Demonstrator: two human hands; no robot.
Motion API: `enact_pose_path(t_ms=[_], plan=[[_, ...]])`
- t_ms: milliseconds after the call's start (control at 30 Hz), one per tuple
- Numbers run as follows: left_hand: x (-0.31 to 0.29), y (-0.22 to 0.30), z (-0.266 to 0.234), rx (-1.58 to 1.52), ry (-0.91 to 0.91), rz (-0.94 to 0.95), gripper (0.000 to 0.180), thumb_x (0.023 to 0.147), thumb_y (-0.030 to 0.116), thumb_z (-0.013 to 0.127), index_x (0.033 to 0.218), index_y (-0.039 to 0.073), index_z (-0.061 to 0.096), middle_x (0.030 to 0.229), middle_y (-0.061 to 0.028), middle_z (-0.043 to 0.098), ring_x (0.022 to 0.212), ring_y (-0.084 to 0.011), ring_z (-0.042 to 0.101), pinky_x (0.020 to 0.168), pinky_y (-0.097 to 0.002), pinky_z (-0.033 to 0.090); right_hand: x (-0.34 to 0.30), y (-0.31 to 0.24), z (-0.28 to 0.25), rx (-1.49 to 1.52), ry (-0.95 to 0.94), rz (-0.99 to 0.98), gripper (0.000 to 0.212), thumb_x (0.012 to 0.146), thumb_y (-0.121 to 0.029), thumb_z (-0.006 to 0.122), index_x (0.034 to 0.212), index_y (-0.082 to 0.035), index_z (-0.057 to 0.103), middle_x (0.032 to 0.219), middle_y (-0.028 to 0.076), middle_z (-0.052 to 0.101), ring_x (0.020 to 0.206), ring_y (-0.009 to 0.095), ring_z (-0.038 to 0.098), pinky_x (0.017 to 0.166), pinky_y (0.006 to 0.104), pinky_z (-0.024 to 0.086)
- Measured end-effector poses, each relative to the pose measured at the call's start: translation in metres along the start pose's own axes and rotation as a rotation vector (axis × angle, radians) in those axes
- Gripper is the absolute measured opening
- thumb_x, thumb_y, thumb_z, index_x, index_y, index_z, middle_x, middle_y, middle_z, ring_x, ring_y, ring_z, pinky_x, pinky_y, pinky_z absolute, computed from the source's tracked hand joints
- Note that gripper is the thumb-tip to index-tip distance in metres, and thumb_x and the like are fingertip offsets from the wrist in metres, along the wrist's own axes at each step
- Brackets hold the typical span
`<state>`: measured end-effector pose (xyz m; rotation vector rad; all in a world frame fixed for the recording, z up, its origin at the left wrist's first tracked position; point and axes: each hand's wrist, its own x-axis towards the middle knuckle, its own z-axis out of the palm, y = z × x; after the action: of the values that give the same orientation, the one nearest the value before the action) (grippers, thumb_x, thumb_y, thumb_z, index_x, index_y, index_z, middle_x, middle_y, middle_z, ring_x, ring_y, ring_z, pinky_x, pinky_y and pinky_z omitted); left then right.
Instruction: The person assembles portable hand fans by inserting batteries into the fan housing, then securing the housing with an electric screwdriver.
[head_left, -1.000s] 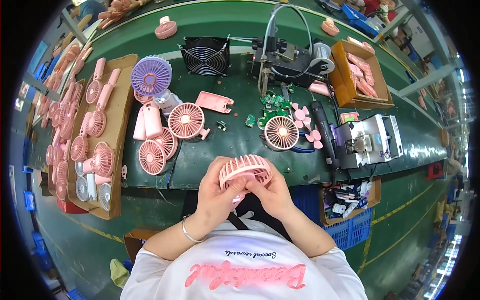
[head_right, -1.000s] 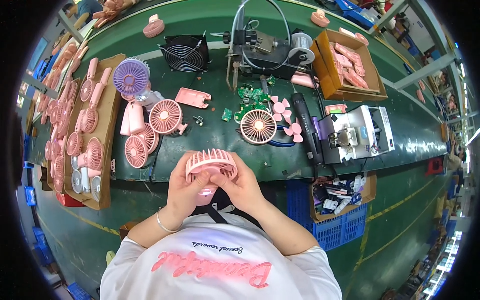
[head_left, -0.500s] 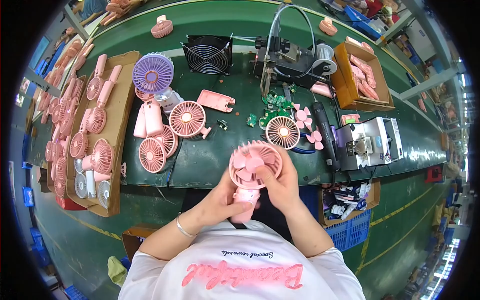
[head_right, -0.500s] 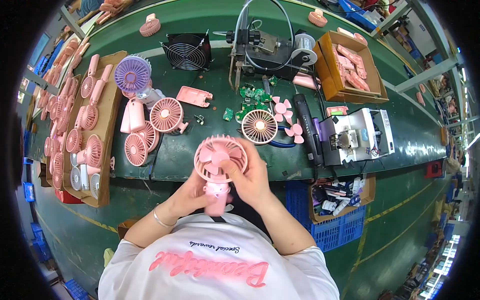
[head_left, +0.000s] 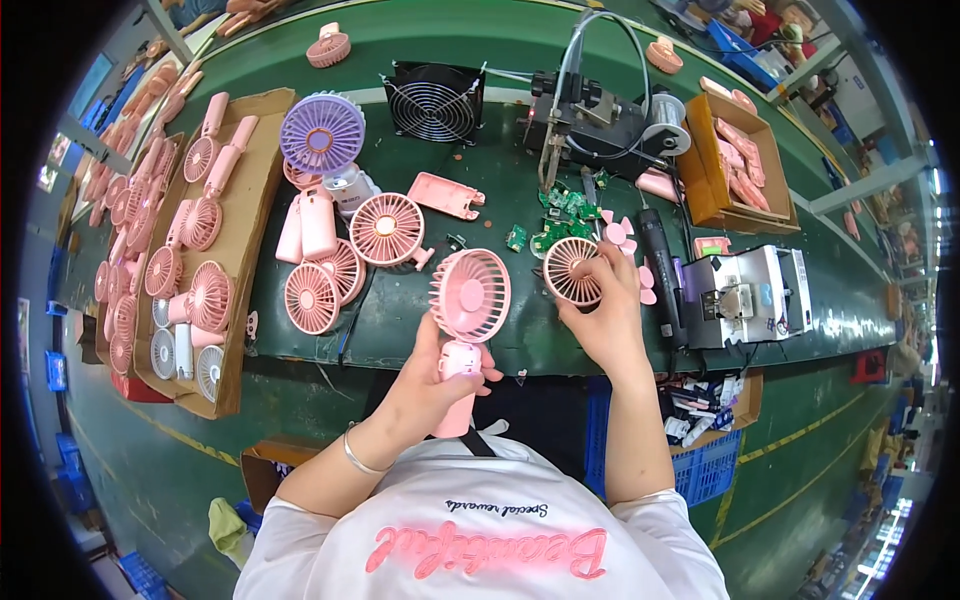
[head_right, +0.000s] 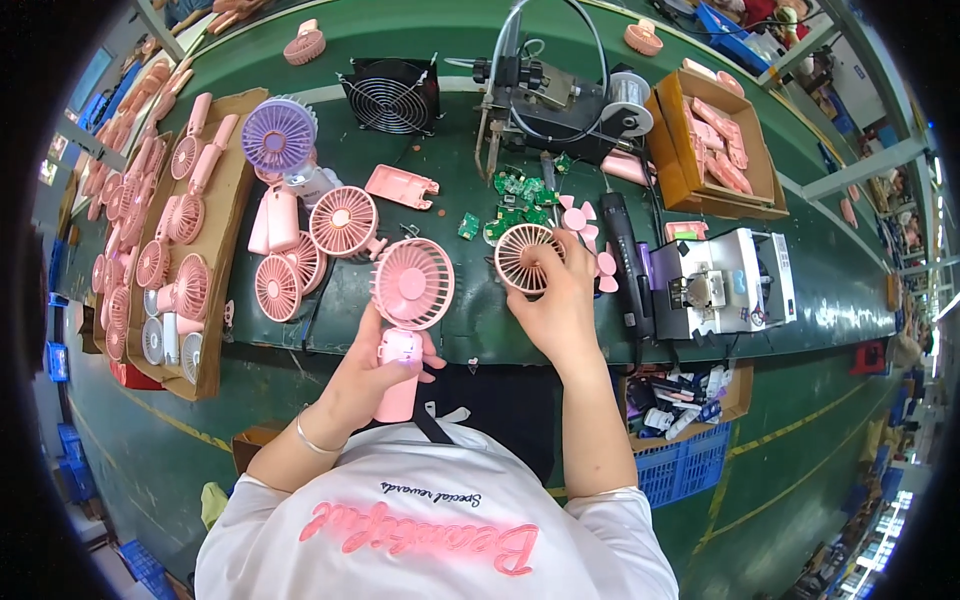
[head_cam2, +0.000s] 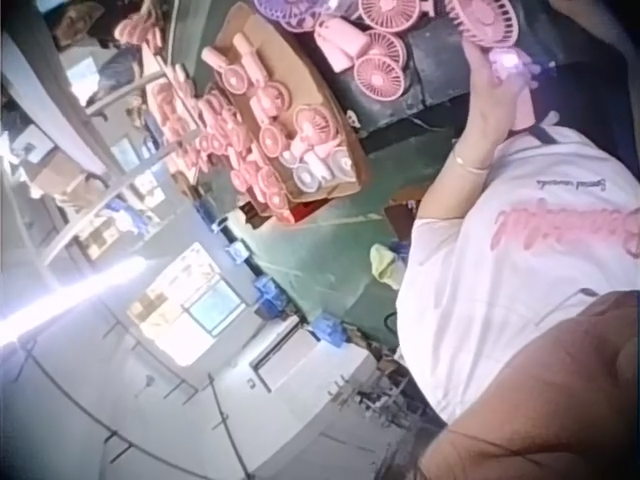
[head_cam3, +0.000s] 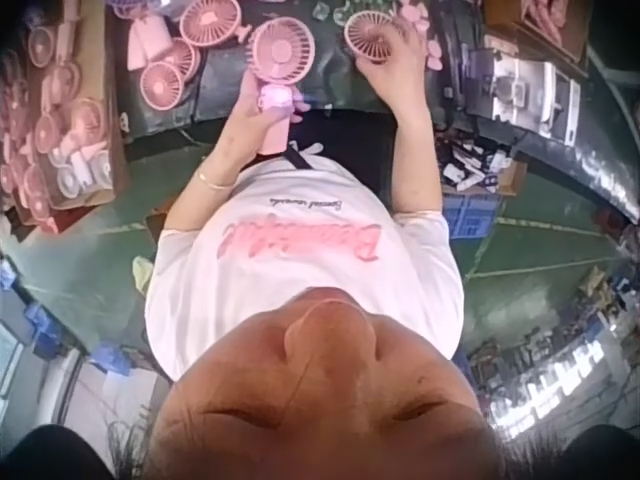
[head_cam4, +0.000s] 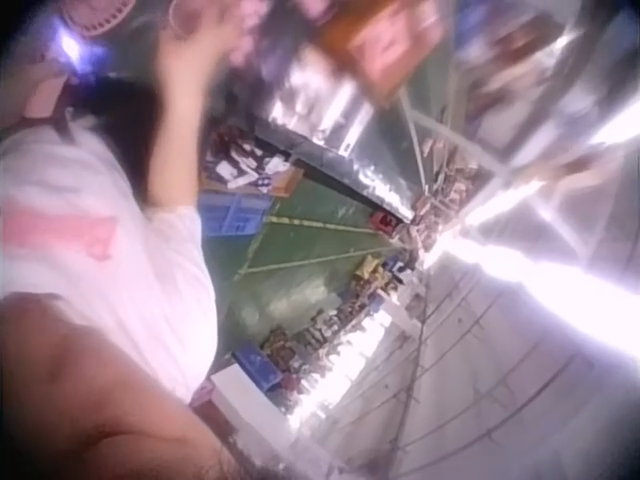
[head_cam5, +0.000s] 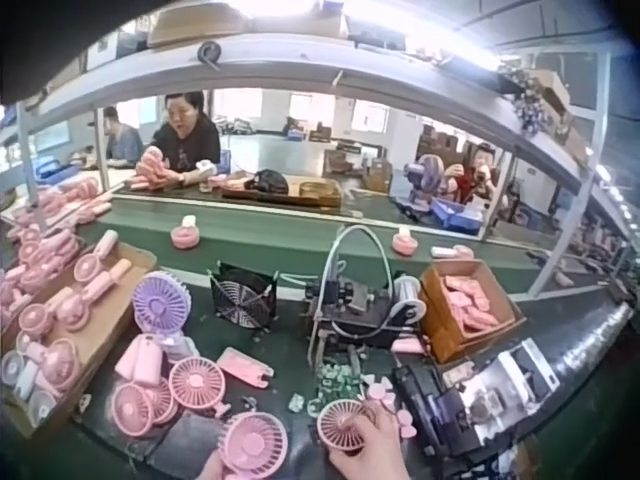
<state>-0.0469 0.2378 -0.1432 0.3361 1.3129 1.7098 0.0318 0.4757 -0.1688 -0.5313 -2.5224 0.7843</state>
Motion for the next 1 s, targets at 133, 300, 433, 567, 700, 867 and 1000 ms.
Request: enact_pose_path(t_ms=[133, 300, 433, 567, 700, 867, 1000], plan=[[0.005, 0.001, 0.007, 0.012, -0.035, -0.086, 0.072, 0.084, -0.006, 0.054, 0.141, 0.011, 0.015, 0.103, -0.0108, 0.055, 0.093, -0.0199, 0.063, 0.077, -0.0325, 0.056, -0.018, -0.010, -0.004, 0.585, 0.037, -0.011, 0.050, 0.059, -0.010, 0.082, 0.102, -0.008, 0.056, 0.130, 0.016, 0.046, 0.124, 0.033, 0.043, 0.104, 0.0418, 0.035], [0.009, 0.016, 0.026, 0.139, -0.156, -0.104, 0.088, 0.081, -0.005, 0.056, 0.148, 0.012, 0.002, 0.112, -0.0135, 0.054, 0.089, -0.0206, 0.063, 0.071, -0.0326, 0.056, -0.045, -0.026, -0.002, 0.679, -0.042, -0.099, 0.058, 0.062, -0.015, 0.085, 0.111, -0.006, 0.056, 0.136, 0.016, 0.039, 0.128, 0.030, 0.040, 0.108, 0.0429, 0.029], [0.007, 0.015, 0.029, 0.137, -0.204, -0.083, 0.094, 0.077, -0.006, 0.056, 0.150, 0.014, 0.000, 0.117, -0.0151, 0.050, 0.087, -0.0205, 0.063, 0.068, -0.0315, 0.056, -0.048, -0.024, -0.004, 0.688, -0.052, -0.174, 0.056, 0.063, -0.014, 0.085, 0.111, -0.006, 0.057, 0.139, 0.018, 0.035, 0.131, 0.032, 0.039, 0.109, 0.0441, 0.028], [0.003, 0.016, 0.029, 0.142, -0.240, -0.116, 0.094, 0.076, -0.006, 0.056, 0.150, 0.013, 0.001, 0.116, -0.0154, 0.049, 0.086, -0.0198, 0.063, 0.066, -0.0300, 0.057, -0.046, -0.029, -0.009, 0.710, -0.053, -0.179, 0.049, 0.065, -0.009, 0.082, 0.109, -0.007, 0.059, 0.138, 0.019, 0.037, 0.128, 0.031, 0.042, 0.106, 0.0432, 0.033], [0.001, 0.018, 0.029, 0.157, -0.243, -0.146, 0.093, 0.076, -0.006, 0.056, 0.150, 0.013, 0.001, 0.116, -0.0157, 0.050, 0.086, -0.0196, 0.063, 0.066, -0.0300, 0.057, -0.046, -0.032, -0.008, 0.702, -0.046, -0.188, 0.048, 0.065, -0.009, 0.082, 0.108, -0.007, 0.059, 0.137, 0.019, 0.037, 0.127, 0.032, 0.043, 0.106, 0.0430, 0.034], [-0.002, 0.011, 0.029, 0.159, -0.246, -0.109, 0.085, 0.079, -0.003, 0.059, 0.147, 0.008, 0.008, 0.118, -0.0147, 0.050, 0.092, -0.0209, 0.063, 0.075, -0.0323, 0.055, -0.050, -0.035, -0.007, 0.697, -0.027, -0.191, 0.045, 0.065, -0.008, 0.080, 0.106, -0.007, 0.060, 0.137, 0.019, 0.038, 0.127, 0.032, 0.043, 0.106, 0.0437, 0.034], [0.014, 0.003, 0.030, 0.522, -0.116, 0.212, 0.058, 0.085, 0.025, 0.072, 0.119, -0.002, 0.033, 0.104, -0.0218, 0.063, 0.093, -0.0274, 0.067, 0.077, -0.0351, 0.053, -0.060, -0.035, -0.013, 0.464, -0.037, -0.314, 0.047, 0.065, -0.009, 0.080, 0.108, -0.008, 0.061, 0.138, 0.020, 0.037, 0.130, 0.037, 0.039, 0.106, 0.0455, 0.034]])
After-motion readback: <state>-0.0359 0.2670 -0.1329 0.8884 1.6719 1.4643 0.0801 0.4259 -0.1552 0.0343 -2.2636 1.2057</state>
